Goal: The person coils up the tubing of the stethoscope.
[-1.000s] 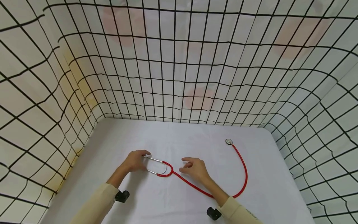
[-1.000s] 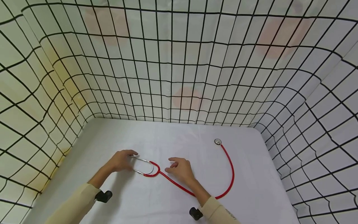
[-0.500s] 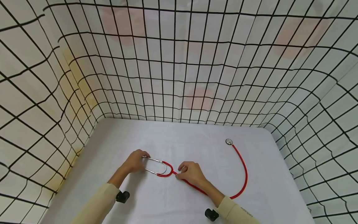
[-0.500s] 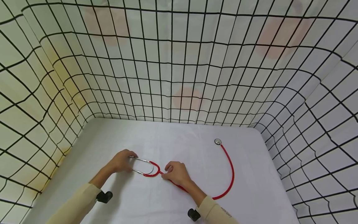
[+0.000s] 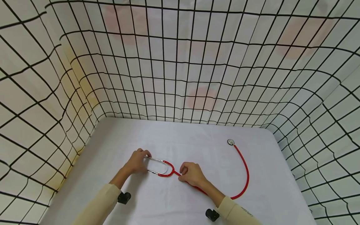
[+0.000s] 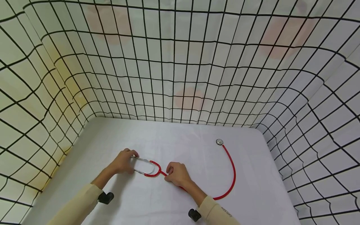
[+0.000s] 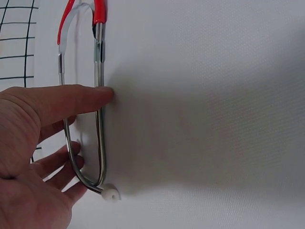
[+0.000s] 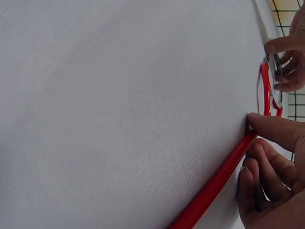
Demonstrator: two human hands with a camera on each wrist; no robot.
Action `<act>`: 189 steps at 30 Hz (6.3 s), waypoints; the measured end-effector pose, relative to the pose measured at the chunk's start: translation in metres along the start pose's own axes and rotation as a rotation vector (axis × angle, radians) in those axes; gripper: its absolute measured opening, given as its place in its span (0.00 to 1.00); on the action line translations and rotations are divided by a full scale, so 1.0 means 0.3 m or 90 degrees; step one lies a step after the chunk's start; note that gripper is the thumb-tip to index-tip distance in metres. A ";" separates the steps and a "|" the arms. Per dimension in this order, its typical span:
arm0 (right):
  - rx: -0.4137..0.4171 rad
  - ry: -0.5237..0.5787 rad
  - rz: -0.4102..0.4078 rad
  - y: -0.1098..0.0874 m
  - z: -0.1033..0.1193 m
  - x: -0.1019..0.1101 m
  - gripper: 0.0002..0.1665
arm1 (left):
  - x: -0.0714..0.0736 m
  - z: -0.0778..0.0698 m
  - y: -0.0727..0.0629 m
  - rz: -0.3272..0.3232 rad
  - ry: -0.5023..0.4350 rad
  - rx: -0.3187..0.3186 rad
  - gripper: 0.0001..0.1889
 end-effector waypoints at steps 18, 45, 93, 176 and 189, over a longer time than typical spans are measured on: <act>-0.015 0.020 -0.004 0.006 0.029 0.049 0.07 | -0.001 -0.008 0.001 -0.006 0.007 0.008 0.31; -0.059 0.015 -0.040 0.037 0.067 0.307 0.05 | 0.081 -0.150 -0.008 -0.014 0.038 -0.055 0.26; -0.204 0.166 0.130 -0.069 0.030 0.365 0.11 | 0.246 -0.329 -0.006 -0.139 -0.098 -0.129 0.07; 0.078 0.424 0.165 -0.022 0.313 0.427 0.20 | 0.277 -0.680 -0.183 -0.059 -0.222 -0.287 0.07; -0.039 0.362 0.096 -0.036 0.234 0.366 0.23 | 0.294 -0.627 -0.127 -0.201 -0.232 -0.229 0.06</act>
Point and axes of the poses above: each hand's wrist, its own y-axis towards the middle knuckle, its own x-axis out of the back of the hand, z = x × y, the point moved 7 cm from there along y, towards the middle knuckle, and after that the axes turned 2 degrees about x, right-handed, at the moved point
